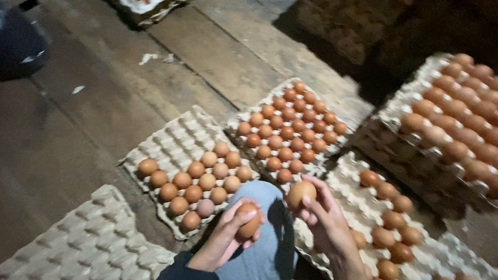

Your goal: Arranging eggs into cardboard trays on a wooden floor.

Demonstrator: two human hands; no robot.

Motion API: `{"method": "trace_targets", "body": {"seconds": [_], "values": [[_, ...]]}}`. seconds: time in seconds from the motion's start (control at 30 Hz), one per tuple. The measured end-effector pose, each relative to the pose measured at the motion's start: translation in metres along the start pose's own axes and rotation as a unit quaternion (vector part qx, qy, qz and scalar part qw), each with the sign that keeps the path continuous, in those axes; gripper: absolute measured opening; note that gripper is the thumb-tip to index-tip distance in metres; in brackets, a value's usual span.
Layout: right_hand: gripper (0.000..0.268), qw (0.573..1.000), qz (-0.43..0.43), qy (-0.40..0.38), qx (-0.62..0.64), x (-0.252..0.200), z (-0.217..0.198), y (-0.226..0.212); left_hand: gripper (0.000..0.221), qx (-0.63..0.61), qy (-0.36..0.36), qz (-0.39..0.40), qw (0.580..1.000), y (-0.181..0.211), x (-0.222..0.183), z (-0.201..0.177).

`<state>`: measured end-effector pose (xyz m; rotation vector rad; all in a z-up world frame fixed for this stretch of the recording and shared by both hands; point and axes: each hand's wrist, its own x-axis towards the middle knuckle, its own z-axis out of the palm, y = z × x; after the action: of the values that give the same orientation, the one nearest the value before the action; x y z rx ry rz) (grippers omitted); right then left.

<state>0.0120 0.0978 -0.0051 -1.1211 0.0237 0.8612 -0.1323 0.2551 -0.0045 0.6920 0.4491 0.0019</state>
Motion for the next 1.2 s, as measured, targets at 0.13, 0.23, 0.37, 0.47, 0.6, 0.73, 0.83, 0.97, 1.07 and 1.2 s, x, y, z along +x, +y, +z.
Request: {"method": "trace_targets", "body": {"seconds": [0.13, 0.23, 0.37, 0.47, 0.6, 0.73, 0.83, 0.97, 1.07, 1.2], "values": [[0.042, 0.998, -0.008, -0.019, -0.053, 0.065, 0.06, 0.018, 0.024, 0.014, 0.096, 0.01, 0.995, 0.005, -0.024, -0.05], [0.041, 0.998, -0.004, -0.026, -0.059, 0.113, 0.082, 0.049, 0.027, -0.011, 0.169, -0.014, 0.985, -0.003, -0.041, -0.082], [0.043, 0.993, 0.006, -0.05, -0.108, 0.147, 0.131, 0.083, 0.025, -0.093, 0.229, 0.019, 0.969, -0.028, -0.049, -0.135], [0.039, 0.98, 0.014, -0.066, -0.186, 0.163, 0.165, 0.107, 0.025, -0.124, 0.245, 0.034, 0.961, -0.023, -0.057, -0.147], [0.035, 0.938, -0.114, -0.07, -0.318, 0.236, 0.143, 0.166, 0.021, -0.136, 0.259, 0.022, 0.956, 0.002, -0.062, -0.139], [0.038, 0.873, -0.144, 0.025, -0.465, 0.231, 0.157, 0.138, 0.022, -0.154, 0.257, 0.026, 0.954, -0.009, -0.057, -0.157], [0.039, 0.814, -0.239, 0.025, -0.529, 0.245, 0.154, 0.136, 0.026, -0.149, 0.231, 0.072, 0.959, -0.023, -0.045, -0.174], [0.036, 0.766, -0.258, -0.036, -0.588, 0.256, 0.146, 0.143, 0.037, -0.208, 0.236, 0.096, 0.944, -0.054, -0.019, -0.209], [0.029, 0.718, -0.271, -0.041, -0.64, 0.254, 0.143, 0.147, 0.039, -0.213, 0.241, 0.142, 0.936, -0.063, -0.008, -0.227], [0.032, 0.65, -0.225, -0.035, -0.725, 0.275, 0.127, 0.161, 0.038, -0.193, 0.272, 0.189, 0.923, -0.036, 0.005, -0.22]]}}
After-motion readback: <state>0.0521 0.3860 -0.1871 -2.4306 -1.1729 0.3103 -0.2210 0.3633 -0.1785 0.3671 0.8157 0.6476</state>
